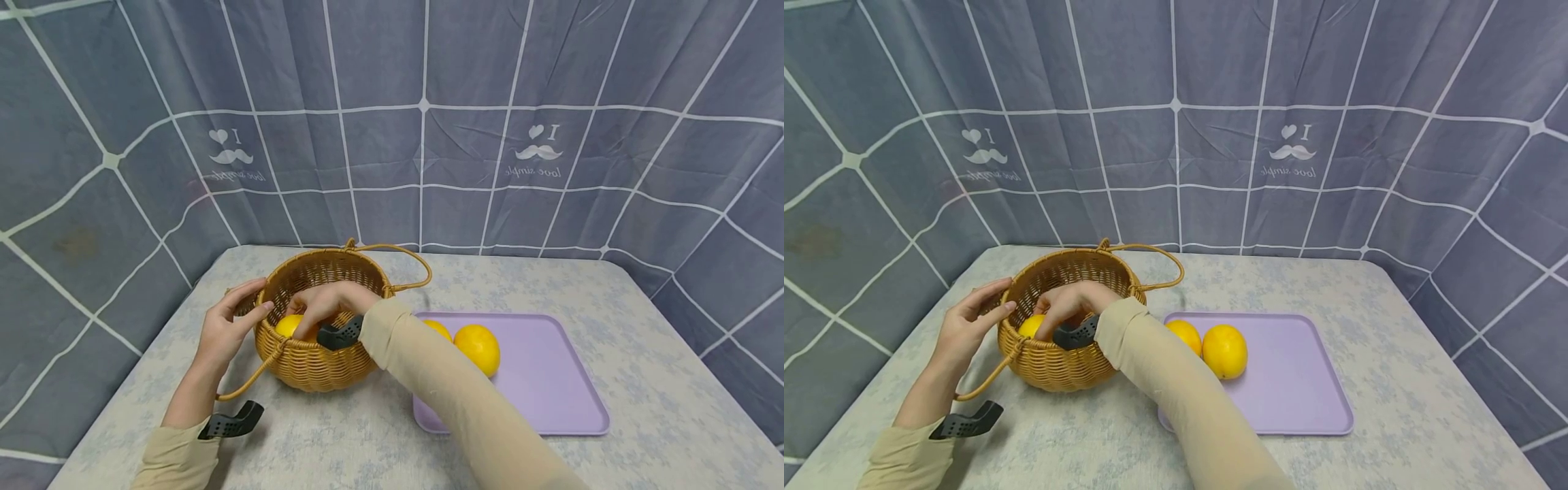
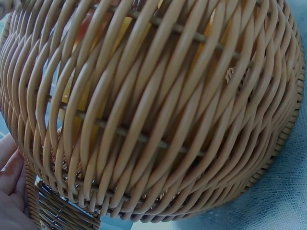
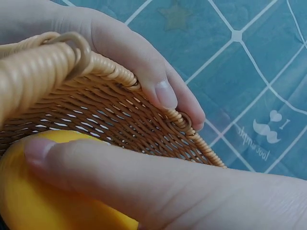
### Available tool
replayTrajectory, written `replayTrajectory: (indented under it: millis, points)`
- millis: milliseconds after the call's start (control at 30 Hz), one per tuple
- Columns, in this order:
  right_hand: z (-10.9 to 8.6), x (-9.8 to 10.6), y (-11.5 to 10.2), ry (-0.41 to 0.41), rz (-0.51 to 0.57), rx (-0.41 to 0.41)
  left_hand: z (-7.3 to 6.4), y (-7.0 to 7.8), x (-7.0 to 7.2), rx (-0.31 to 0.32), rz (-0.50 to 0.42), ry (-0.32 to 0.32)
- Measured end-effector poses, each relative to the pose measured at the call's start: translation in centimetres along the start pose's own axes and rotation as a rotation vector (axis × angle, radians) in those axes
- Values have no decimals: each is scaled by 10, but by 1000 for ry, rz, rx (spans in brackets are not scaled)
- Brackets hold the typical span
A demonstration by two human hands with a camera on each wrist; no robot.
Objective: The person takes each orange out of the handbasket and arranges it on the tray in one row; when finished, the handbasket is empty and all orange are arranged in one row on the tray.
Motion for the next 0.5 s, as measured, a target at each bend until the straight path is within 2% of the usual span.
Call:
replayTrajectory:
  millis: [233,367,433,500]
  points:
    - [-5,2,-1,1,-111,3,-1,1,1,1,0,15]
    - [-12,4,-2,14,-127,10,-1,0,1,0,6,3]
    - [-16,7,-3,41,-144,19,2,-9,2,-11,3,-7]
    - [-20,11,-4,71,-154,30,8,-28,6,-35,1,-6]
Point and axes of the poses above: each hand's wrist, its own z-axis towards the middle knuckle, its own x-axis out of the back of the hand, y = z × x, the point moved 10 cm from there along z, towards the middle knuckle, and after that the axes turned 5 degrees about -z, right-handed, at the moved point
